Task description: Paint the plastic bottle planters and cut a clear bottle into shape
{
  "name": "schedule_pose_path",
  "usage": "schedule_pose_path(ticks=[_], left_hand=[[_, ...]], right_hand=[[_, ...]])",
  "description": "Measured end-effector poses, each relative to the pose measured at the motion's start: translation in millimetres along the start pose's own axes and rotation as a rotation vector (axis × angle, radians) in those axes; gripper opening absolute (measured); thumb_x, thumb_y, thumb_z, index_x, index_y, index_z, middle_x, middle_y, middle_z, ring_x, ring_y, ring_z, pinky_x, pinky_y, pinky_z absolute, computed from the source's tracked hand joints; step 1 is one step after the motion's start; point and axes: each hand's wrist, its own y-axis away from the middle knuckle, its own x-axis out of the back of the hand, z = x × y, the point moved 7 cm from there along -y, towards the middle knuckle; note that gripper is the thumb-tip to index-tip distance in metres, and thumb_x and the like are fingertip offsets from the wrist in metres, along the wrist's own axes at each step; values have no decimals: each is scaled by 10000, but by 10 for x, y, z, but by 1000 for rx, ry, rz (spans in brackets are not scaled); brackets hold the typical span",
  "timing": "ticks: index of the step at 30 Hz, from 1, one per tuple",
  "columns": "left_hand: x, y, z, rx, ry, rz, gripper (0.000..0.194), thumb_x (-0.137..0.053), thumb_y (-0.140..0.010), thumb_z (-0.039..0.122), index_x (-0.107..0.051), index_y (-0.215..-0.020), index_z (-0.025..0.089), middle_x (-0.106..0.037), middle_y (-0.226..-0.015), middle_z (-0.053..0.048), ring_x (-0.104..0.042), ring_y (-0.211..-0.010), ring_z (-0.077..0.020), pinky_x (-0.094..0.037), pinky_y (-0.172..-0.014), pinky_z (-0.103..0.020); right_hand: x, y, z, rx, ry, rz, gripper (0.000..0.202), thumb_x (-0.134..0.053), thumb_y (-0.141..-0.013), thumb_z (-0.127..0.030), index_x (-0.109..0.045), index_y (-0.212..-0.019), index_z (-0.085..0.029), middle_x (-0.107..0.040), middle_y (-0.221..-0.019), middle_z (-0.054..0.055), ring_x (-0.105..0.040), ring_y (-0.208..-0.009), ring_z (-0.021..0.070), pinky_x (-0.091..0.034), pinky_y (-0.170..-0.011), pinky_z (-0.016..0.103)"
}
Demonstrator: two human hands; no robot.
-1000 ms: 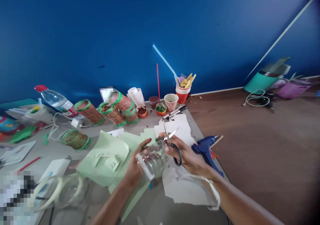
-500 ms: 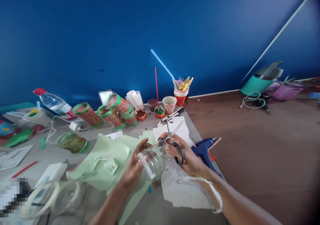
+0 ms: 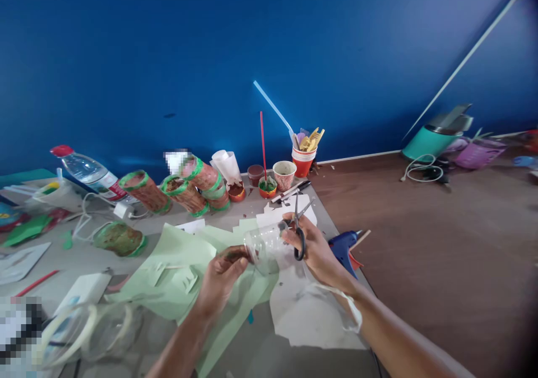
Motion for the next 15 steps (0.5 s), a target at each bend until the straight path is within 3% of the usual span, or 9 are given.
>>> schedule_pose_path(ticks=[7, 11, 13, 15], left_hand=[[-119, 37, 105, -58, -67, -9, 262, -713, -748, 413, -687, -850, 173, -725, -899, -84, -645, -892, -222, -468, -824, -309], [22, 18, 140, -118, -107, 156, 319, -708, -727, 477, -671, -839, 180, -718, -823, -57, -648, -802, -205, -478, -783, -311], [121, 0, 148, -134, -163, 237, 375, -703, -707, 522, -680, -849, 176, -711, -765, -48, -645, -755, -205, -479, -757, -318], [195, -17, 164, -148, -236, 280, 402, -672, -720, 552, -685, -855, 174, -702, -715, -42, -637, -732, -205, -474, -748, -323]], right_hand=[[-17, -14, -5, 97, 156, -26, 472, -678, -745, -474, -529, -1097, -196, -538, -832, 5, -498, -760, 163, -406, -701, 287], [124, 36, -237, 278, 350, 128, 460, -598, -793, -526, -588, -1087, -173, -603, -978, 70, -535, -856, 205, -420, -760, 316], [172, 79, -344, 294, 365, 166, 471, -571, -806, -550, -609, -1077, -165, -615, -882, 53, -535, -764, 189, -424, -707, 305], [131, 115, -412, 270, 336, 100, 492, -591, -794, -565, -626, -1076, -162, -604, -773, 28, -537, -717, 184, -425, -677, 295]])
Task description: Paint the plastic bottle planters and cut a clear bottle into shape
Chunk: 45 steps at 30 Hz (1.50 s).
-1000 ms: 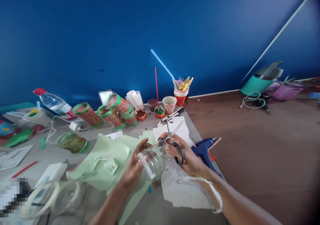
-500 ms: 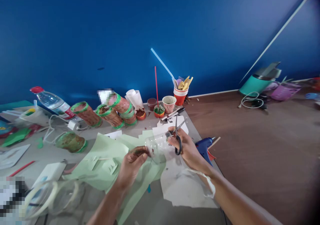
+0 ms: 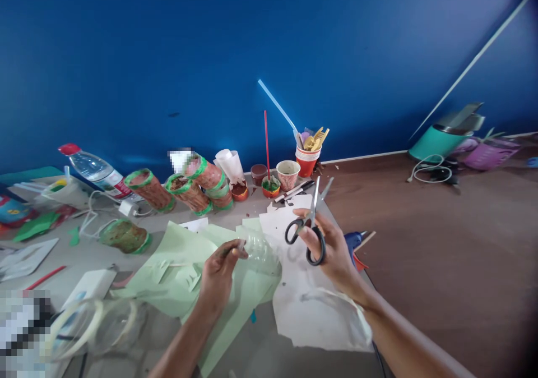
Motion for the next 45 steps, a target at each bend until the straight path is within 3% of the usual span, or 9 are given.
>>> schedule_pose_path(ticks=[8, 11, 16, 22, 31, 41, 45], left_hand=[[155, -51, 60, -92, -187, 41, 344, -540, -837, 508, -657, -869, 186, -690, -744, -35, -617, -771, -205, -452, -750, -304], [159, -56, 78, -100, -199, 52, 340, -512, -855, 500, -637, -851, 184, -655, -707, -22, -592, -725, -192, -437, -708, -289], [141, -56, 92, -123, -151, 48, 323, -501, -868, 488, -603, -813, 186, -604, -683, -8, -557, -707, -177, -419, -719, -284], [155, -56, 97, -141, -174, 43, 345, -498, -869, 507, -589, -766, 190, -597, -662, -14, -564, -717, -188, -418, -705, -284], [176, -60, 119, -141, -223, 61, 385, -489, -859, 536, -576, -682, 205, -557, -599, -6, -571, -698, -194, -425, -645, -282], [179, -73, 91, -126, -222, 64, 336, -498, -857, 497, -621, -775, 195, -567, -613, -5, -557, -666, -187, -420, -653, -283], [167, -81, 126, -112, -215, 76, 342, -541, -814, 518, -607, -697, 204, -557, -592, -8, -554, -663, -195, -414, -630, -283]], right_hand=[[-494, 282, -122, -233, -360, -670, 623, -650, -774, -559, -571, -1188, -99, -613, -675, 35, -562, -631, 165, -417, -598, 280], [-571, 388, -115, -296, -396, -824, 626, -639, -780, -574, -571, -1185, -102, -598, -671, 27, -545, -607, 135, -390, -586, 250], [-684, 494, -121, -276, -371, -1016, 626, -545, -810, -645, -599, -1109, -97, -637, -744, 64, -558, -659, 137, -372, -590, 234], [-734, 499, -68, -290, -309, -1032, 609, -521, -814, -661, -630, -995, -90, -618, -690, 44, -528, -608, 118, -344, -528, 208], [-745, 515, -10, -399, -444, -1009, 521, -578, -812, -606, -616, -912, -96, -561, -534, -12, -475, -454, 85, -305, -477, 204], [-793, 552, 82, -513, -471, -969, 507, -679, -739, -579, -612, -925, -113, -614, -593, -10, -474, -429, 68, -329, -464, 200], [-816, 571, 87, -551, -516, -947, 505, -711, -709, -566, -613, -917, -117, -624, -609, -4, -487, -438, 74, -315, -474, 205]])
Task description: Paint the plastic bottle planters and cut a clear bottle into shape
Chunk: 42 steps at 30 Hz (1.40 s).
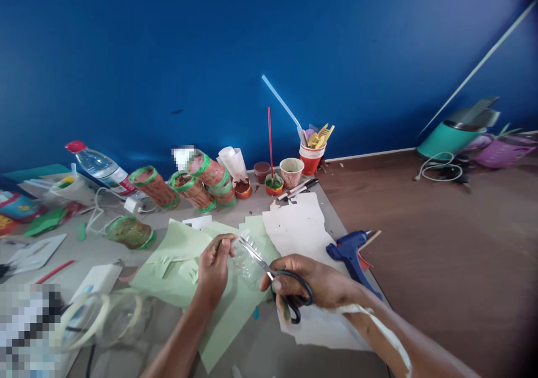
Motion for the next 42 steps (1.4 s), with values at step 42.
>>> schedule_pose_path(ticks=[42], left_hand=[[3, 52, -182, -69, 113, 4, 325, -490, -893, 470, -637, -823, 188, -513, -623, 15, -469, -589, -140, -386, -592, -260]], right_hand=[[70, 31, -34, -30, -154, 97, 492, -728, -663, -563, -645, -764, -89, -513, -422, -37, -382, -356, 45, -227, -374, 174]])
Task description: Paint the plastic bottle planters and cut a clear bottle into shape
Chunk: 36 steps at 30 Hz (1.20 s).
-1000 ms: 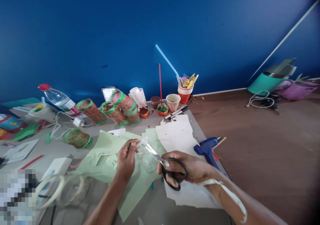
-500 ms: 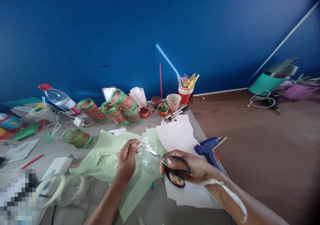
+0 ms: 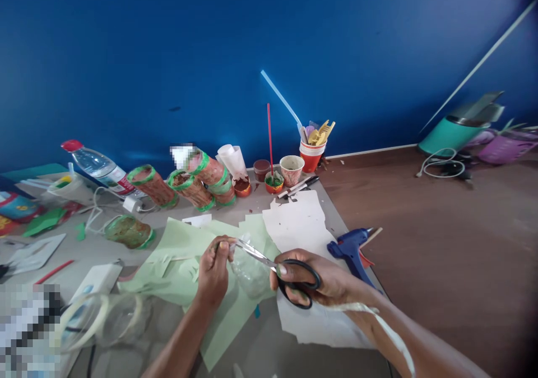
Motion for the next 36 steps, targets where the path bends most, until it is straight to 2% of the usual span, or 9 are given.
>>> schedule_pose_path(ticks=[9, 14, 16, 20, 24, 27, 30, 33, 36], left_hand=[[-3, -32, 55, 36, -6, 30, 324, -465, -901, 470, -585, -766, 202, -481, -600, 20, -438, -580, -146, -367, -572, -265], [16, -59, 102, 31, -73, 38, 321, -471, -900, 429, -564, -692, 205, -527, -623, 8, -488, -624, -153, -401, -633, -268], [-2, -54, 101, 82, -44, 25, 351, -445, -906, 457, -578, -703, 204, -553, -642, 0, -510, -645, -158, -411, -650, -271], [-45, -26, 100, 196, 12, 5, 407, -420, -900, 530, -649, -950, 197, -570, -641, -2, -546, -680, -175, -428, -662, -277], [-69, -20, 72, 255, 50, -11, 469, -418, -881, 571, -669, -844, 176, -553, -606, -13, -527, -639, -169, -420, -640, -279], [-96, -27, 14, 285, 175, -29, 344, -505, -856, 482, -676, -857, 184, -535, -598, 6, -503, -622, -149, -409, -632, -263], [-116, -39, -10, 265, 335, -38, 190, -605, -766, 309, -668, -891, 179, -600, -731, -4, -524, -676, -133, -419, -696, -258], [-131, -47, 0, 237, 344, -76, 286, -618, -746, 223, -616, -1028, 176, -610, -753, -2, -538, -712, -135, -415, -708, -260], [-120, -64, 53, 185, 290, -97, 335, -626, -791, 263, -548, -1108, 188, -598, -730, 15, -538, -681, -127, -421, -682, -261]], right_hand=[[-24, -42, 16, 47, -24, -59, 499, -723, -681, -564, -643, -782, -82, -540, -458, -25, -400, -356, 45, -233, -369, 177], [-31, -20, -15, 70, -37, -68, 470, -718, -700, -543, -640, -798, -89, -536, -457, -32, -398, -366, 46, -246, -387, 181], [-37, -21, -4, 56, -25, -71, 475, -712, -702, -549, -636, -789, -88, -531, -454, -32, -397, -366, 46, -248, -388, 181], [-19, -53, 60, 19, 27, -58, 481, -709, -693, -558, -634, -786, -92, -526, -444, -36, -398, -359, 50, -229, -374, 182], [34, -88, 115, 1, 45, -40, 479, -710, -691, -563, -632, -786, -100, -536, -436, -32, -403, -356, 54, -215, -369, 184], [56, -93, 119, -11, 45, -38, 498, -723, -671, -575, -634, -795, -101, -538, -440, -32, -417, -367, 57, -220, -370, 181], [75, -81, 87, -15, 49, -8, 507, -723, -667, -583, -631, -798, -102, -535, -443, -34, -414, -370, 56, -198, -362, 182], [77, -59, 48, -11, 38, 13, 518, -714, -661, -601, -616, -778, -107, -531, -436, -36, -397, -359, 53, -175, -354, 188], [49, -39, 32, -1, 32, -18, 511, -711, -664, -593, -618, -777, -104, -529, -432, -37, -394, -355, 53, -187, -359, 193]])
